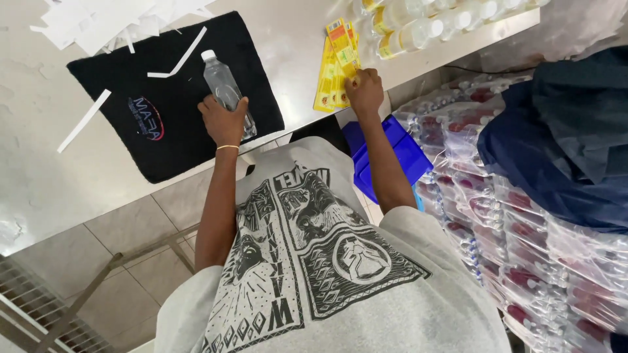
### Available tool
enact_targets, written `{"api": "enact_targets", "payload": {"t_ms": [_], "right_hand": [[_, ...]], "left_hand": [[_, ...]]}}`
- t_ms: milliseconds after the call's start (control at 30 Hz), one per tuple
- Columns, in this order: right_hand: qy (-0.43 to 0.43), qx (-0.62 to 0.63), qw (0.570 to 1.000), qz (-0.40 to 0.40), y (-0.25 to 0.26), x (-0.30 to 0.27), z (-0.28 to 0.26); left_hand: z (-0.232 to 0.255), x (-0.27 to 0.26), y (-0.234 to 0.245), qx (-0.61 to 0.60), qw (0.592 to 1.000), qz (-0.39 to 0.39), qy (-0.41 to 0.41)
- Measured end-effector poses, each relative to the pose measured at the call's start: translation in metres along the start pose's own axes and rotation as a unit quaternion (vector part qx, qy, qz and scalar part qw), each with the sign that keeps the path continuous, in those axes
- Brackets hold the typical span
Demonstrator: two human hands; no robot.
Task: Manually applying adhesive labels to plastic water bottles at a production workbench.
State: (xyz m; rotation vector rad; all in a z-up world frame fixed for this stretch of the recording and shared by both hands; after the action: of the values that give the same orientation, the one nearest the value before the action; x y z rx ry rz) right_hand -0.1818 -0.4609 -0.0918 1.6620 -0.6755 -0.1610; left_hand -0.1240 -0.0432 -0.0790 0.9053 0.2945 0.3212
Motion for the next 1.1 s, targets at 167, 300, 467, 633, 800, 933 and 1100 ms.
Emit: {"api": "enact_targets", "payload": {"t_ms": [167,300,467,633,800,933,1100], "right_hand": [[0.084,-0.009,0.989,0.123,-0.01,-0.011,-0.002],[0.101,-0.03,0.975,0.198,-0.031,-0.011,0.023],[0.075,0.025,0.982,0.17,-0.002,-0.009,0.009],[-0.102,0.368,0.921,0.075,0.033,-0.019,-0.027],[-0.163,0.573,0.787,-0.162,0.09,-0.056,-0.148],[-0.092,0.604,0.766,-0.201,0.138,-0.069,-0.223],[0.126,0.576,0.807,-0.04,0.214,-0.088,-0.285]], "left_hand": [[-0.001,-0.019,0.028,-0.114,0.992,-0.017,-0.04],[-0.022,-0.041,0.038,-0.186,0.982,-0.023,-0.029],[-0.017,-0.069,0.075,-0.221,0.975,-0.011,-0.012],[0.008,-0.084,0.084,-0.354,0.934,-0.029,-0.025],[0.063,-0.093,0.1,-0.544,0.823,-0.16,0.036],[0.071,-0.092,0.139,-0.615,0.77,-0.157,0.064],[0.058,-0.096,0.177,-0.624,0.777,-0.031,0.081]]}}
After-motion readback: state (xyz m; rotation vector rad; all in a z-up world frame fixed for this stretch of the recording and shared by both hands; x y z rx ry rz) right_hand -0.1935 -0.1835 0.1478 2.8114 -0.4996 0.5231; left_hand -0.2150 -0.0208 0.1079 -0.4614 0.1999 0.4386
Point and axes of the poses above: each hand's wrist, its own x-axis towards the middle knuckle, its own y-axis out of the back of the hand, z = x × y, the point moved 3 cm from there along x, towards the middle knuckle, and after that the axes turned 15 degrees about z, right-handed, at the moved point
